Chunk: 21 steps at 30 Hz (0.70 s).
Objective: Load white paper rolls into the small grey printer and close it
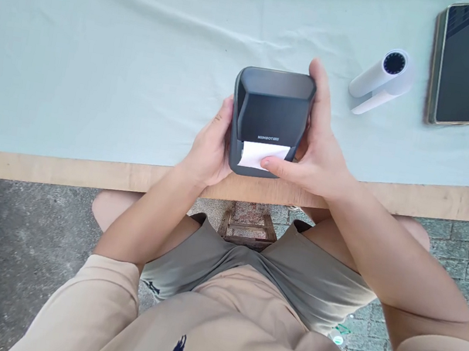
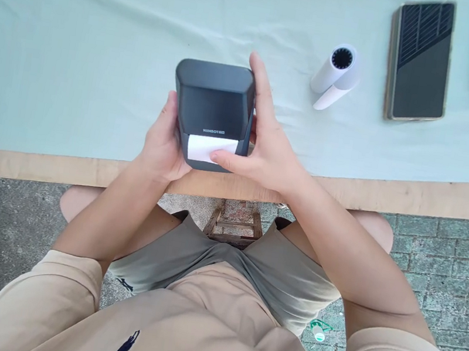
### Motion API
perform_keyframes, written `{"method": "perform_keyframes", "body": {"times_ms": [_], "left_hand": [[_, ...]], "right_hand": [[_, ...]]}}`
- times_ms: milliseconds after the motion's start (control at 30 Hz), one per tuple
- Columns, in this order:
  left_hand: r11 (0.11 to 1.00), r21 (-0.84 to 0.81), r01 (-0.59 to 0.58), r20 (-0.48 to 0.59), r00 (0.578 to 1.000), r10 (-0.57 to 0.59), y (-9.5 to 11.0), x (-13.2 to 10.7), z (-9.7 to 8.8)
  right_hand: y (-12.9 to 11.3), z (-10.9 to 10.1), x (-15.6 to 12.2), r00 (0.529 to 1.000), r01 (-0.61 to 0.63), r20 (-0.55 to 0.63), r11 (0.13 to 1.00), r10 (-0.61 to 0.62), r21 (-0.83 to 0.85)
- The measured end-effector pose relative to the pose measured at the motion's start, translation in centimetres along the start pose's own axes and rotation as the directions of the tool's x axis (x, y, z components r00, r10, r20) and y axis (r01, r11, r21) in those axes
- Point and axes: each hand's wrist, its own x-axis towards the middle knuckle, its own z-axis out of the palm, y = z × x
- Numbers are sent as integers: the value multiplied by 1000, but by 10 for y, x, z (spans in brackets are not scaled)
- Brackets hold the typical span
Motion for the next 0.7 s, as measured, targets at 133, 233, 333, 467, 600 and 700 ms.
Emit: {"method": "perform_keyframes", "body": {"times_ms": [133, 233, 333, 467, 600, 700], "left_hand": [[1000, 19, 19, -47, 999, -18, -5, 4, -1], [999, -31, 9, -42, 999, -11, -6, 4, -3], [997, -78, -11, -37, 999, 8, -6, 4, -4], [995, -97, -32, -36, 999, 29, -8, 3, -5], [996, -86, -35, -57, 998, 30, -9, 3, -5], [994, -107, -26, -53, 998, 20, -8, 3, -5]], "right_hand": [[5, -1, -2, 1000, -18, 4, 1000, 18, 5], [5, -1, -3, 999, -29, -15, 1000, 29, 13], [6, -2, -2, 998, -19, -54, 1000, 18, -7], [9, -1, -1, 996, -16, -86, 998, 10, -66], [10, -4, 1, 996, 16, -84, 998, -21, -64], [9, -12, 4, 997, 56, -52, 994, -61, -90]]}}
